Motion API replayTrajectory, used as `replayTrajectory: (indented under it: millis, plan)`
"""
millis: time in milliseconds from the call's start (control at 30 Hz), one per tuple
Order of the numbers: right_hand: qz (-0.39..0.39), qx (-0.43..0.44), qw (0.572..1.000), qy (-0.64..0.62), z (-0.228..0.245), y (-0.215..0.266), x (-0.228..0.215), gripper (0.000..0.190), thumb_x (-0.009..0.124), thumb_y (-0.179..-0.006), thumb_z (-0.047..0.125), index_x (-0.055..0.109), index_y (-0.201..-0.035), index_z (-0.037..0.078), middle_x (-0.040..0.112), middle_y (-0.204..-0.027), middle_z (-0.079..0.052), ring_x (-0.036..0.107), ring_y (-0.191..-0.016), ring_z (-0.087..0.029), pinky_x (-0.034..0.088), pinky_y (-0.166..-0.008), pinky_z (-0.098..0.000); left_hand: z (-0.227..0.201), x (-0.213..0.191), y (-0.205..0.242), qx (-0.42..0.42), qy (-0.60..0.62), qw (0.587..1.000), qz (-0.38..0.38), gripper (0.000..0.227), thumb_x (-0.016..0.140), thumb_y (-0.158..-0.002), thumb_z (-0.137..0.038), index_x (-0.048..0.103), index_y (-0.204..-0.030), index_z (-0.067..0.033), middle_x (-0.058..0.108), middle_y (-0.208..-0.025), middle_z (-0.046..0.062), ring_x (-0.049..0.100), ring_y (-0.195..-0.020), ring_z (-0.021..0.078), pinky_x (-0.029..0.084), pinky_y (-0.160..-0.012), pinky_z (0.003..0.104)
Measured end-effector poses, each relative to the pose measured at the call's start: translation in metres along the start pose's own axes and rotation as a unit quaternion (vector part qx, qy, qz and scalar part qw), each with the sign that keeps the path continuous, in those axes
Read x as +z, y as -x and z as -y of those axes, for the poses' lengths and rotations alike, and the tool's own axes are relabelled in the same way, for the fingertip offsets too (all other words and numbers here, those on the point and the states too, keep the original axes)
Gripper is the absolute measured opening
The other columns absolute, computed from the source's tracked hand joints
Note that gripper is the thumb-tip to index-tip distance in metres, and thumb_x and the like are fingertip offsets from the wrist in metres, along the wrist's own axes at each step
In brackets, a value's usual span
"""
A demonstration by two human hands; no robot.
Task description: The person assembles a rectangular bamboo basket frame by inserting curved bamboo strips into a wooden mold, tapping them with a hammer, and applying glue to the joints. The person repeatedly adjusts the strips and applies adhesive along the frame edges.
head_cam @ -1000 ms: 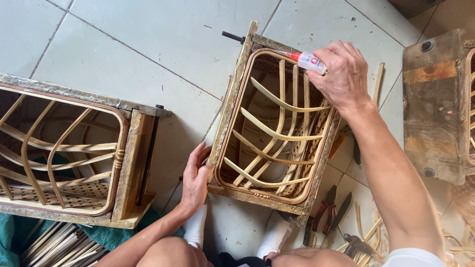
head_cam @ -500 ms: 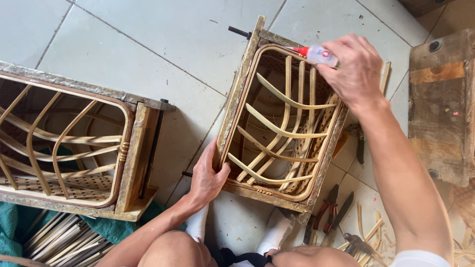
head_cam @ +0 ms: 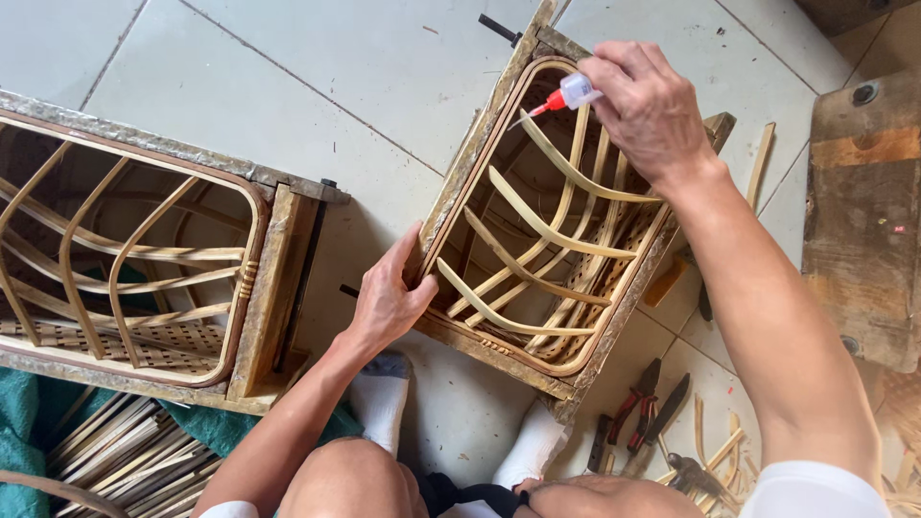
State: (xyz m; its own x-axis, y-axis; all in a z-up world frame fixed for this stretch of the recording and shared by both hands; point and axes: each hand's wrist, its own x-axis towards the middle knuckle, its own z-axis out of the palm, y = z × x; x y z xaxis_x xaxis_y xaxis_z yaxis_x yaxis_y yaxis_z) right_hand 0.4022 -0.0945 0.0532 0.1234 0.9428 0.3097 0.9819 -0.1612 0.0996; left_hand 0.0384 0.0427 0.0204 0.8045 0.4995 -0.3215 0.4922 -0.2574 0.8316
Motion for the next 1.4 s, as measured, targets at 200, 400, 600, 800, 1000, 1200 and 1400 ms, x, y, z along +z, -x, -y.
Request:
replayTrajectory:
  millis: [200, 400, 600, 800, 1000, 1200, 1400]
  plan:
    - [-0.026, -0.042, 0.999, 0.01, -0.007, -0.02, 0.009, 0.016, 0.072, -0.106, 0.001, 0.068, -0.119, 0.01, 0.068, -0.121, -0.005, 0.067, -0.12, -0.021, 0.063, -0.098, -0.0257, 0.004, 0.004, -0.001, 0.035, -0.033, 0.999, -0.01, 0.076, 0.066, -0.081, -0.013, 0.041, -0.152, -0.0016, 0.062, -0.135, 0.028, 0.065, -0.117, 0.0412, 0.052, -0.099, 0.046]
    - [-0.026, -0.095, 0.993, 0.061, -0.011, -0.032, 0.002, 0.02, 0.07, -0.101, -0.001, 0.068, -0.117, 0.009, 0.07, -0.117, -0.004, 0.068, -0.115, -0.019, 0.063, -0.096, -0.0264, 0.009, 0.008, -0.002, 0.049, -0.046, 0.998, -0.011, 0.078, 0.067, -0.081, -0.012, 0.038, -0.152, 0.0004, 0.059, -0.138, 0.03, 0.061, -0.122, 0.0441, 0.049, -0.104, 0.048]
    - [-0.014, -0.134, 0.983, 0.125, -0.027, -0.043, 0.009, 0.012, 0.069, -0.109, 0.0, 0.066, -0.11, 0.011, 0.07, -0.114, -0.003, 0.068, -0.115, -0.016, 0.063, -0.101, -0.0212, 0.005, 0.007, -0.003, 0.05, -0.048, 0.998, -0.01, 0.08, 0.068, -0.081, -0.011, 0.036, -0.153, 0.0002, 0.059, -0.138, 0.029, 0.061, -0.122, 0.0438, 0.049, -0.105, 0.047]
    - [-0.017, -0.142, 0.988, 0.065, -0.023, -0.035, 0.004, 0.005, 0.068, -0.11, 0.004, 0.067, -0.113, 0.008, 0.071, -0.118, -0.008, 0.069, -0.116, -0.02, 0.062, -0.095, -0.0211, 0.006, 0.009, 0.0, 0.054, -0.047, 0.997, -0.012, 0.08, 0.071, -0.082, -0.008, 0.036, -0.153, 0.0003, 0.059, -0.138, 0.029, 0.061, -0.122, 0.0433, 0.049, -0.104, 0.048]
    - [0.008, -0.134, 0.991, 0.011, 0.02, -0.03, -0.01, 0.023, 0.072, -0.103, 0.003, 0.071, -0.124, 0.012, 0.072, -0.126, -0.006, 0.069, -0.123, -0.022, 0.059, -0.096, -0.0261, 0.008, 0.009, 0.0, 0.061, -0.047, 0.997, -0.02, 0.079, 0.073, -0.083, -0.009, 0.035, -0.152, 0.0004, 0.059, -0.136, 0.029, 0.06, -0.122, 0.0446, 0.049, -0.103, 0.048]
    - [0.001, -0.142, 0.99, 0.011, 0.031, -0.037, -0.018, 0.022, 0.073, -0.103, 0.005, 0.072, -0.123, 0.013, 0.071, -0.126, -0.005, 0.067, -0.125, -0.02, 0.063, -0.097, -0.026, 0.008, 0.01, 0.0, 0.057, -0.041, 0.997, -0.021, 0.08, 0.073, -0.082, -0.008, 0.036, -0.152, 0.0, 0.061, -0.133, 0.029, 0.061, -0.119, 0.0455, 0.05, -0.101, 0.049]
    - [0.008, -0.162, 0.986, 0.028, 0.035, -0.042, -0.023, 0.02, 0.074, -0.1, 0.006, 0.075, -0.118, 0.013, 0.072, -0.12, -0.002, 0.067, -0.122, -0.018, 0.063, -0.095, -0.0253, 0.007, 0.009, 0.0, 0.061, -0.043, 0.997, -0.022, 0.08, 0.072, -0.081, -0.008, 0.036, -0.152, 0.0008, 0.06, -0.133, 0.029, 0.061, -0.118, 0.0455, 0.05, -0.1, 0.049]
